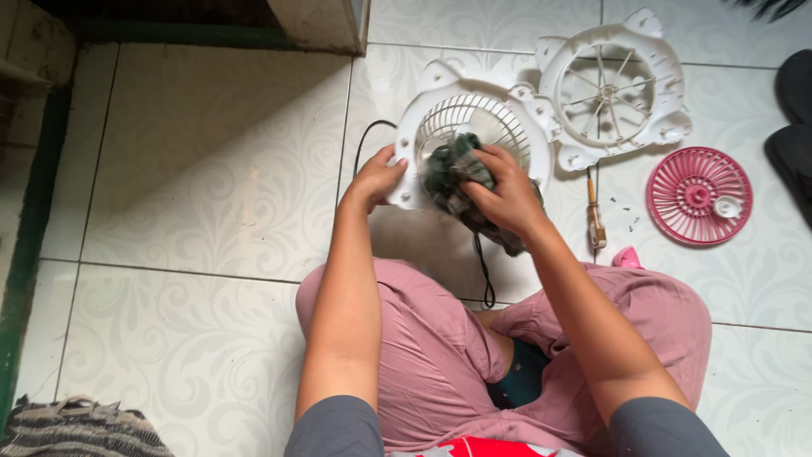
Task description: The person sits on the floor and wipes the disassembled parts of a white electric fan with a cloth. They clean the fan blades, the inner cage, and the outer casing, then set the parts aside.
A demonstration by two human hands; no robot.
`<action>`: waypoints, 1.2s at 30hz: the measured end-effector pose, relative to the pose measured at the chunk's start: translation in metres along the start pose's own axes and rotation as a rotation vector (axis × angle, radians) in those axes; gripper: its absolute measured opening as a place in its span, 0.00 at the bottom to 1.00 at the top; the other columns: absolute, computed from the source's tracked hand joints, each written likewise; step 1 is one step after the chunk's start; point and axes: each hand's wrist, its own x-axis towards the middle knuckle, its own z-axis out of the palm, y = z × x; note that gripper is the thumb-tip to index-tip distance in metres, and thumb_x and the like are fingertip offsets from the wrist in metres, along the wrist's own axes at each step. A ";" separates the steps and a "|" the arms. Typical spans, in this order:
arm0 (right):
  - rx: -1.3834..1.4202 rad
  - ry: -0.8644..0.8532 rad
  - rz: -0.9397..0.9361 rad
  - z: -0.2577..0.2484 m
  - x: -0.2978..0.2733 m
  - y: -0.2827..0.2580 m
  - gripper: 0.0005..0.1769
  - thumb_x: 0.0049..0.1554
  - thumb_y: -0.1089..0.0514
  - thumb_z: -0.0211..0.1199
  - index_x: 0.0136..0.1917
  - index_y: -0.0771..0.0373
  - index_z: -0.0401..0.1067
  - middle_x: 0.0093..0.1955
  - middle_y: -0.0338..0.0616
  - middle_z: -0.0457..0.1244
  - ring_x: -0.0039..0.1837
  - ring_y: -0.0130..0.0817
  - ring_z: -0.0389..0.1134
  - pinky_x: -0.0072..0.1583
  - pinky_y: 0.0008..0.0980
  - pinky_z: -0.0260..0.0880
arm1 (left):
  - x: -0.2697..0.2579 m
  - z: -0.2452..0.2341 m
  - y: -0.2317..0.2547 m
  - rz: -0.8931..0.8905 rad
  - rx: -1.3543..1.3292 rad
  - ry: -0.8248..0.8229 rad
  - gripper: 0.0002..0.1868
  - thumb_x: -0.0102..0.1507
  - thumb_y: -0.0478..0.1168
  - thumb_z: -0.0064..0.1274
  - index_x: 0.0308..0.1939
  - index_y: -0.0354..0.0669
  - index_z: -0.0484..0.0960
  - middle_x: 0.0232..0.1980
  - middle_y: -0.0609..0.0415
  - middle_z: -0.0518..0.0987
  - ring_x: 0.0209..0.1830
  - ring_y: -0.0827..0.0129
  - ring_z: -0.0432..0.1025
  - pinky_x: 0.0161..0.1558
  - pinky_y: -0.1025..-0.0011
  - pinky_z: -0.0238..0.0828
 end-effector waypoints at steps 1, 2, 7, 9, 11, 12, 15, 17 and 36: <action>0.031 -0.016 0.007 0.010 0.003 -0.004 0.30 0.52 0.54 0.68 0.67 0.61 0.72 0.72 0.55 0.61 0.72 0.52 0.63 0.70 0.41 0.63 | -0.008 0.000 0.004 -0.007 -0.028 -0.001 0.26 0.67 0.48 0.47 0.70 0.62 0.68 0.49 0.54 0.82 0.41 0.66 0.76 0.37 0.61 0.75; -0.044 -0.007 -0.077 0.021 0.007 -0.009 0.31 0.50 0.55 0.69 0.67 0.62 0.72 0.72 0.58 0.60 0.71 0.56 0.62 0.69 0.44 0.61 | -0.011 0.003 0.009 -0.010 -0.057 -0.005 0.24 0.68 0.49 0.46 0.70 0.64 0.68 0.48 0.56 0.82 0.41 0.67 0.76 0.36 0.62 0.76; -0.419 -0.156 -0.198 0.057 0.007 -0.028 0.31 0.43 0.58 0.68 0.62 0.57 0.77 0.65 0.53 0.64 0.64 0.62 0.63 0.64 0.49 0.65 | 0.006 0.008 -0.004 0.166 -0.085 0.087 0.22 0.70 0.46 0.46 0.69 0.56 0.73 0.49 0.51 0.84 0.43 0.67 0.78 0.37 0.64 0.76; -0.523 -0.358 -0.124 0.048 0.000 -0.024 0.28 0.48 0.58 0.66 0.64 0.54 0.76 0.61 0.50 0.66 0.63 0.58 0.65 0.65 0.48 0.68 | 0.018 0.010 -0.016 0.330 -0.059 0.186 0.20 0.72 0.45 0.49 0.68 0.50 0.77 0.51 0.48 0.87 0.45 0.66 0.80 0.44 0.68 0.77; -0.728 -0.540 -0.071 0.022 -0.004 -0.022 0.23 0.51 0.60 0.64 0.61 0.52 0.77 0.60 0.48 0.67 0.64 0.53 0.66 0.63 0.47 0.70 | 0.024 0.008 -0.017 0.262 -0.069 0.193 0.21 0.70 0.45 0.48 0.67 0.50 0.77 0.52 0.48 0.86 0.44 0.66 0.80 0.42 0.67 0.77; -0.882 -0.624 -0.051 0.002 -0.008 -0.020 0.20 0.51 0.61 0.63 0.57 0.52 0.79 0.60 0.47 0.67 0.65 0.51 0.66 0.60 0.46 0.72 | 0.022 0.006 -0.016 0.226 -0.074 0.195 0.21 0.70 0.45 0.48 0.67 0.50 0.76 0.52 0.49 0.86 0.43 0.66 0.80 0.40 0.66 0.77; -0.996 -0.756 0.310 -0.054 -0.011 -0.022 0.19 0.53 0.49 0.66 0.58 0.52 0.79 0.57 0.48 0.69 0.62 0.46 0.69 0.61 0.43 0.71 | 0.006 0.001 -0.002 0.082 -0.009 0.163 0.22 0.69 0.46 0.45 0.68 0.54 0.72 0.52 0.51 0.83 0.44 0.66 0.78 0.37 0.62 0.75; -0.726 -0.589 0.496 -0.084 -0.008 -0.026 0.22 0.52 0.51 0.66 0.61 0.49 0.77 0.54 0.50 0.71 0.57 0.45 0.73 0.59 0.42 0.72 | -0.007 0.000 0.010 0.007 0.018 0.120 0.23 0.69 0.48 0.44 0.68 0.56 0.71 0.53 0.52 0.82 0.44 0.65 0.77 0.38 0.61 0.75; -0.422 -0.289 0.067 0.079 0.012 -0.024 0.27 0.53 0.54 0.62 0.66 0.57 0.74 0.61 0.51 0.66 0.64 0.54 0.65 0.66 0.49 0.65 | 0.039 0.017 -0.022 0.183 -0.264 0.337 0.17 0.69 0.51 0.50 0.52 0.43 0.79 0.50 0.49 0.82 0.52 0.64 0.73 0.53 0.67 0.68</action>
